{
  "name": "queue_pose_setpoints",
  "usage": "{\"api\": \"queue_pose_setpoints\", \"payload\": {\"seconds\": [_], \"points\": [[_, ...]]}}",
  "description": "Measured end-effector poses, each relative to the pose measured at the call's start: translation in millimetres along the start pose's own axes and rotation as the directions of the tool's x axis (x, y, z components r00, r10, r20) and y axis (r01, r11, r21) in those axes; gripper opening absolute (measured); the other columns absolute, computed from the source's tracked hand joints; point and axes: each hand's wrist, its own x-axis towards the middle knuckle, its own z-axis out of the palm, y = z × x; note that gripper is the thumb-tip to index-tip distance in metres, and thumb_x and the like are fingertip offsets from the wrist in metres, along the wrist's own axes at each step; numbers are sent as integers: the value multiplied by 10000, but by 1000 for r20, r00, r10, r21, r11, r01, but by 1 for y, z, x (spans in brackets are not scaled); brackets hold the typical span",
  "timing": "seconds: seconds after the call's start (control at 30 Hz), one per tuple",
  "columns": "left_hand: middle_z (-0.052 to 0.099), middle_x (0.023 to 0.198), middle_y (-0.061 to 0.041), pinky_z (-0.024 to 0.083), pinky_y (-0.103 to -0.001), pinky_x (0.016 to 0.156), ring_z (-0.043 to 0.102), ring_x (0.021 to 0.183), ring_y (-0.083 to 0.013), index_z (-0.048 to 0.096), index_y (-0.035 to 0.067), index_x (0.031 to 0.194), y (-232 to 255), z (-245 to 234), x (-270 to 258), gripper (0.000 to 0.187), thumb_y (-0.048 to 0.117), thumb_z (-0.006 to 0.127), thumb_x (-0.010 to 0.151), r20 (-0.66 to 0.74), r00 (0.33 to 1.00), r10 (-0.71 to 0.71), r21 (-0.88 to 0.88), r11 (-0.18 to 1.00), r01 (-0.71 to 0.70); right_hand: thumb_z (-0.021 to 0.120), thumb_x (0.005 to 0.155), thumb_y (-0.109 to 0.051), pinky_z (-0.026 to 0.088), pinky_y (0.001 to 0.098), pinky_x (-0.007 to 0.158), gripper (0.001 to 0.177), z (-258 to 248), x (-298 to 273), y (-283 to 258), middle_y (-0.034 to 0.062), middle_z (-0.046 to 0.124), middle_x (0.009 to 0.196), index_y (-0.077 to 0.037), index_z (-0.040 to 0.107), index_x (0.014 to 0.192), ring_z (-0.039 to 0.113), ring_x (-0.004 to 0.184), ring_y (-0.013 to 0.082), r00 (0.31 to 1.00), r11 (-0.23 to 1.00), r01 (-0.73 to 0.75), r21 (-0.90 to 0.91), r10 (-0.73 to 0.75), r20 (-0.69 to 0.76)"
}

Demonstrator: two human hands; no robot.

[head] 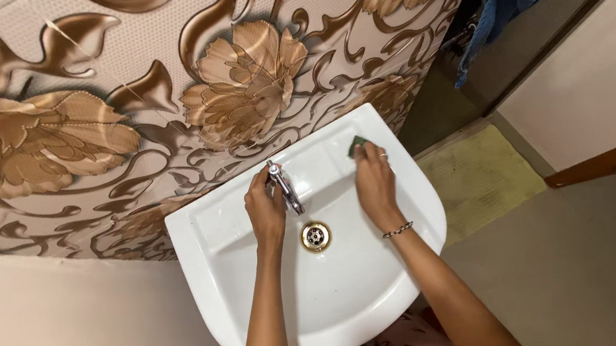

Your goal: The person scrubs a white bathroom sink with a green sponge, focusing on the basin, faucet, and surrounding surfaces. They repeatedly rinse the sponge under running water and continue scrubbing different areas of the sink throughout the clip.

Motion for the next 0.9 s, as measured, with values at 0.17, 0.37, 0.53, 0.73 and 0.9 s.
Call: {"api": "queue_pose_setpoints", "payload": {"seconds": [0.17, 0.37, 0.53, 0.73, 0.9], "points": [[733, 1074, -177, 549, -398, 853, 730, 980, -288, 705, 10, 1201, -7, 3, 1, 349, -84, 623, 875, -40, 992, 122, 0, 993, -122, 515, 890, 70, 602, 407, 882, 399, 15, 2, 9, 178, 629, 1251, 94, 637, 1269, 617, 1117, 330, 998, 998, 8, -61, -11, -55], [728, 1107, -175, 546, -392, 853, 730, 1012, -286, 689, 13, 1225, -5, 3, -1, 354, -67, 632, 884, -34, 997, 70, -17, 997, -70, 571, 969, -68, 578, 435, 892, 308, -1, -5, -10, 142, 655, 1207, -9, 682, 1250, 619, 1126, 336, 979, 958, 114, 265, -153, 133], [729, 1118, -174, 543, -393, 859, 724, 1020, -289, 688, 12, 1227, -4, 1, -1, 372, -83, 622, 873, -27, 998, 63, -24, 998, -63, 536, 981, -48, 586, 402, 898, 344, -2, 24, 21, 168, 627, 1259, -9, 666, 1297, 630, 1101, 332, 998, 999, 13, 33, -15, 58], [730, 1130, -176, 542, -390, 866, 722, 1034, -288, 684, 10, 1228, -1, 1, 0, 369, -73, 640, 871, -29, 998, 56, -2, 998, -56, 614, 965, -97, 569, 423, 906, 267, 15, 67, 37, 181, 663, 1280, -22, 734, 1191, 634, 1134, 356, 975, 991, -101, 93, 118, -191], [737, 1107, -178, 543, -394, 849, 728, 997, -290, 695, 14, 1224, 0, -1, 2, 376, -72, 641, 862, -9, 999, 38, 17, 999, -38, 541, 979, -9, 592, 420, 897, 296, 42, 82, 53, 147, 687, 1302, -36, 718, 1214, 683, 1116, 343, 978, 988, -138, 63, 146, -148]]}}
